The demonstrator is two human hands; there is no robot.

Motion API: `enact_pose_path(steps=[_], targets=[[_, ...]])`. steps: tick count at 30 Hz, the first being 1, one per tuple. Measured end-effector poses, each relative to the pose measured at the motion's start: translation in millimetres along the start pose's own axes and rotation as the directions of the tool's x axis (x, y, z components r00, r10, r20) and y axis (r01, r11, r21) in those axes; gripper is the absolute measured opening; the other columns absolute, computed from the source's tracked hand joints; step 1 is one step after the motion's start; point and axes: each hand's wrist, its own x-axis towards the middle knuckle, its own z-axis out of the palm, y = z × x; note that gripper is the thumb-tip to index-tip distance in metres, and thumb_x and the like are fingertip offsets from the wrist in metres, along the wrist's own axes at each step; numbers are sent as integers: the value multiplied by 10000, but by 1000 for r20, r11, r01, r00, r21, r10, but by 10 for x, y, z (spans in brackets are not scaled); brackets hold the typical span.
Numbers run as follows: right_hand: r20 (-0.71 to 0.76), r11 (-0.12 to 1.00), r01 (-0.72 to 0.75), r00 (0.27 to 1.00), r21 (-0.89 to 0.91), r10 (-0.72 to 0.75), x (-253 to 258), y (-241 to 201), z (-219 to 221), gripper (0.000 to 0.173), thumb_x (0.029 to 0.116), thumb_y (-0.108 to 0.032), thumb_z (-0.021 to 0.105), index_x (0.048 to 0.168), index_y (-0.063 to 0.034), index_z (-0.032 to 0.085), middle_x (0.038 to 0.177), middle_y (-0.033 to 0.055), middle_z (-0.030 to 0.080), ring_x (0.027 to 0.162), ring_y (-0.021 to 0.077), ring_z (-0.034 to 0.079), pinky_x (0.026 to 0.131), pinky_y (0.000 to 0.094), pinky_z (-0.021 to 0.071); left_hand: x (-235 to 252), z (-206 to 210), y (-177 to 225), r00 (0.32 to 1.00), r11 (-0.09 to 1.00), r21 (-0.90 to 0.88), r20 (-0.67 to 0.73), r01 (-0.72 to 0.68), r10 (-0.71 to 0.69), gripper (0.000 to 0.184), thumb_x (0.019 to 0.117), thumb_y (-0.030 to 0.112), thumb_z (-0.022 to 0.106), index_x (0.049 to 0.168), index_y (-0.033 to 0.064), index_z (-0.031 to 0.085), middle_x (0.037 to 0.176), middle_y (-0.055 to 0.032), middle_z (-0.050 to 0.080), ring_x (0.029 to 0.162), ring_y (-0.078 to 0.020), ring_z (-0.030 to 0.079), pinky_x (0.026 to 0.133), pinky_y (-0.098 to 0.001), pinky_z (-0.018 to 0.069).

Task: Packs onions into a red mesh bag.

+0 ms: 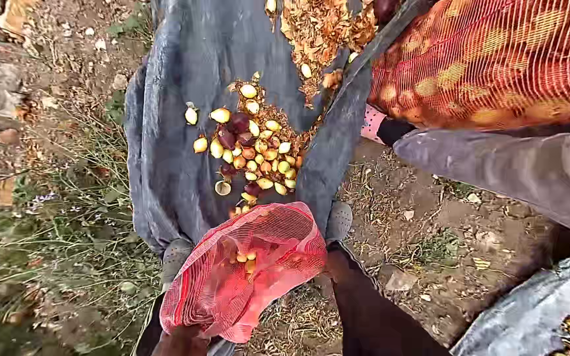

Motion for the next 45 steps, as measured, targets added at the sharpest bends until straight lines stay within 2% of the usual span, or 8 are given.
enact_pose_path(steps=[4, 11, 15, 18, 21, 28, 35, 45], targets=[[-118, 896, 286, 932, -340, -343, -301, -633, -406, 381, 1028, -252, 540, 1302, -9, 642, 1278, 247, 657, 1174, 402, 647, 974, 602, 521, -466, 544, 63, 998, 974, 222, -41, 48, -40, 368, 787, -150, 474, 1123, -4, 503, 942, -116, 662, 819, -201, 683, 688, -427, 606], [39, 427, 901, 431, -79, -902, -617, -2737, -603, 225, 1029, -174, 543, 1175, -65, 675, 1055, 124, 725, 945, 270, 710, 842, 535, 590, 269, 1132, -219, 993, 898, 426, -56, 115, -101, 174, 910, 36, 579, 1059, -51, 602, 923, -168, 662, 834, -256, 668, 719, -465, 586], [-25, 584, 788, 599, 197, -800, 221, -3339, -552, 251, 1028, -112, 463, 1146, 60, 603, 981, 166, 680, 922, 266, 706, 873, 477, 605, 837, 1136, -147, 998, 888, 456, -29, 62, -55, 346, 956, 94, 668, 1259, -47, 579, 1097, -196, 684, 988, -278, 691, 827, -493, 601], [-317, 829, 461, 772, -316, -551, 673, -2731, -590, 324, 1014, -157, 545, 1209, 86, 632, 1190, 291, 659, 1098, 414, 664, 911, 610, 551, 1082, 1034, 182, 1000, 935, 352, -7, 31, -30, 381, 960, -11, 608, 1331, -29, 523, 1132, -198, 674, 993, -276, 701, 820, -483, 620], [-344, 793, 72, 875, -605, -342, 728, -1915, -565, 364, 1027, -212, 552, 1191, 98, 651, 1269, 333, 625, 1190, 508, 608, 943, 697, 487, 1240, 977, 559, 998, 936, 346, 14, -59, 58, 413, 900, -109, 519, 1300, -6, 501, 1103, -148, 638, 960, -203, 674, 779, -400, 607], [-376, 706, 561, 600, -433, -707, 475, -2229, 248, 463, 960, -271, 634, 1387, -95, 591, 1372, 168, 621, 1191, 340, 649, 980, 579, 551, 1217, 911, 598, 999, 956, 295, 36, 6, -18, 240, 911, -45, 534, 1149, -26, 559, 929, -123, 653, 805, -187, 677, 677, -367, 603], [-519, 887, 370, 720, -277, -462, 255, -3125, 1058, 729, 900, -604, 614, 1502, -223, 462, 1363, 247, 590, 1114, 435, 656, 828, 637, 566, 1229, 839, 680, 1000, 951, 310, 9, -5, 3, 104, 982, 13, 541, 1069, -13, 591, 859, -111, 652, 745, -187, 676, 642, -355, 600], [-588, 710, 639, 464, -297, -663, 568, -3251, 1006, 645, 883, -491, 683, 1423, -155, 573, 1392, 190, 562, 1225, 376, 595, 948, 583, 550, 1202, 785, 328, 986, 903, 429, 145, 15, -85, 197, 1034, 187, 579, 958, 29, 666, 794, -98, 655, 710, -203, 660, 633, -377, 584]])
